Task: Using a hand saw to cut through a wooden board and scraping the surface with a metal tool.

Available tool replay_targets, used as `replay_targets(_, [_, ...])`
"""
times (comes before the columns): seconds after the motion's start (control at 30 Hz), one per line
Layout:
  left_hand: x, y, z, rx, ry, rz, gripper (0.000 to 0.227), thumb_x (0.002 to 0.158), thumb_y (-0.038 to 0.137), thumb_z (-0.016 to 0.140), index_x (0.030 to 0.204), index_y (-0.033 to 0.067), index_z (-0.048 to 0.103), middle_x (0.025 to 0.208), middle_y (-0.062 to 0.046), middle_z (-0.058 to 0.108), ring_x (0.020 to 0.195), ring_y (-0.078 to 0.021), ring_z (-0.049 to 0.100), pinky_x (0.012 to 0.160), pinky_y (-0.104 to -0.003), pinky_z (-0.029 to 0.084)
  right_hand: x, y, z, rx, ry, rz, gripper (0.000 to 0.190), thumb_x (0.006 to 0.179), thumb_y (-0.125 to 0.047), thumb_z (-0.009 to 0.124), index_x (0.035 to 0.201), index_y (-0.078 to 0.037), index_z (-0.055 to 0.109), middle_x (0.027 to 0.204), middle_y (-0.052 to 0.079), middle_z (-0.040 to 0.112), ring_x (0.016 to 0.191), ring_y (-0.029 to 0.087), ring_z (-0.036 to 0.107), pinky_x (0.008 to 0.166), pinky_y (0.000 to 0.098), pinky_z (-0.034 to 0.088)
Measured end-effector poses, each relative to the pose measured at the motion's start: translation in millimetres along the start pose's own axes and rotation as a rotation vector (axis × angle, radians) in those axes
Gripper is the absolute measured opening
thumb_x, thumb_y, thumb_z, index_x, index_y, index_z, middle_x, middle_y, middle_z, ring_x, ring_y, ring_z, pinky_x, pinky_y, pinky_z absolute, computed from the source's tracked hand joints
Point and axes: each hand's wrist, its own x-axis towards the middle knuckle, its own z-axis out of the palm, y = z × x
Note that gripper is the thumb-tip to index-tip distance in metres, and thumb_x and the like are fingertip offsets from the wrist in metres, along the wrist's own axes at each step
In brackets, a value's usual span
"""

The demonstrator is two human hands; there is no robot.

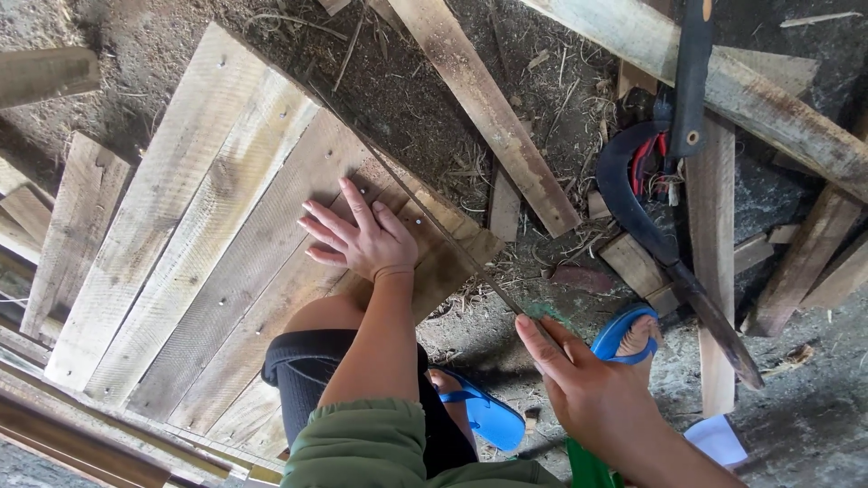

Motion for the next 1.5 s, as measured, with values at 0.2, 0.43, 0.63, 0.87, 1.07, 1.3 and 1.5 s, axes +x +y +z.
replay_targets(0.2, [0,1,-1,-0.004,0.004,0.001,0.065,0.099,0.032,0.054,0.161,0.0256,0.038,0.169,-0.023,0.008,0.155,-0.0477,-0.001,0.117,-0.074,0.002,7,-2,-5,-0.007,-0.042,0.005,0.071,0.08,-0.017,0.067,0.149,-0.023,0.048,0.13,0.015,0.067,0.036,0.016,0.066,0.027,0.0319,0.046])
replay_targets(0.43, [1,1,-1,-0.011,-0.003,-0.01,0.065,0.098,0.032,0.053,0.161,0.0253,0.038,0.169,-0.023,0.008,0.156,-0.0475,-0.001,0.117,-0.074,0.0,8,-2,-8,0.043,-0.085,0.041,0.071,0.08,-0.016,0.067,0.148,-0.024,0.048,0.134,0.015,0.065,0.039,0.02,0.071,0.028,0.0356,0.052])
replay_targets(0.63, [1,1,-1,-0.007,0.005,0.004,0.066,0.098,0.032,0.054,0.161,0.0249,0.039,0.168,-0.024,0.009,0.155,-0.0486,0.0,0.117,-0.074,0.001,16,-3,-8,-0.042,-0.139,0.063,0.074,0.081,-0.02,0.066,0.151,-0.03,0.043,0.136,0.013,0.064,0.038,0.022,0.072,0.03,0.039,0.055])
replay_targets(0.87, [2,4,-1,-0.015,0.004,-0.012,0.065,0.099,0.032,0.053,0.162,0.0269,0.036,0.169,-0.023,0.01,0.156,-0.0477,0.002,0.118,-0.075,0.002,19,7,-5,-0.034,-0.101,-0.004,0.069,0.085,-0.017,0.063,0.151,-0.027,0.043,0.134,0.02,0.064,0.026,0.015,0.059,0.023,0.031,0.046])
replay_targets(1.07, [2,3,-2,-0.01,0.011,-0.011,0.064,0.099,0.031,0.054,0.161,0.0256,0.039,0.169,-0.023,0.011,0.155,-0.0477,0.003,0.117,-0.074,0.002,45,7,-27,0.011,-0.282,0.062,0.065,0.089,-0.026,0.059,0.151,-0.034,0.041,0.14,0.01,0.06,0.037,0.023,0.072,0.034,0.0448,0.055])
replay_targets(1.3, [0,3,-4,-0.046,-0.014,-0.02,0.063,0.101,0.032,0.052,0.162,0.0265,0.037,0.17,-0.021,0.008,0.156,-0.0454,-0.002,0.118,-0.074,-0.001,-11,45,-16,-0.019,-0.195,0.078,0.07,0.081,-0.025,0.064,0.147,-0.036,0.046,0.14,-0.006,0.065,0.047,0.027,0.074,0.041,0.0438,0.06])
replay_targets(1.5, [2,7,-8,-0.081,0.054,0.004,0.065,0.094,0.031,0.054,0.158,0.0241,0.044,0.167,-0.025,0.015,0.154,-0.049,0.003,0.115,-0.076,0.0,-4,29,-34,0.165,0.109,0.156,0.05,0.086,-0.02,0.064,0.136,-0.021,0.063,0.13,0.002,0.072,0.083,0.02,0.081,0.056,0.0335,0.065])
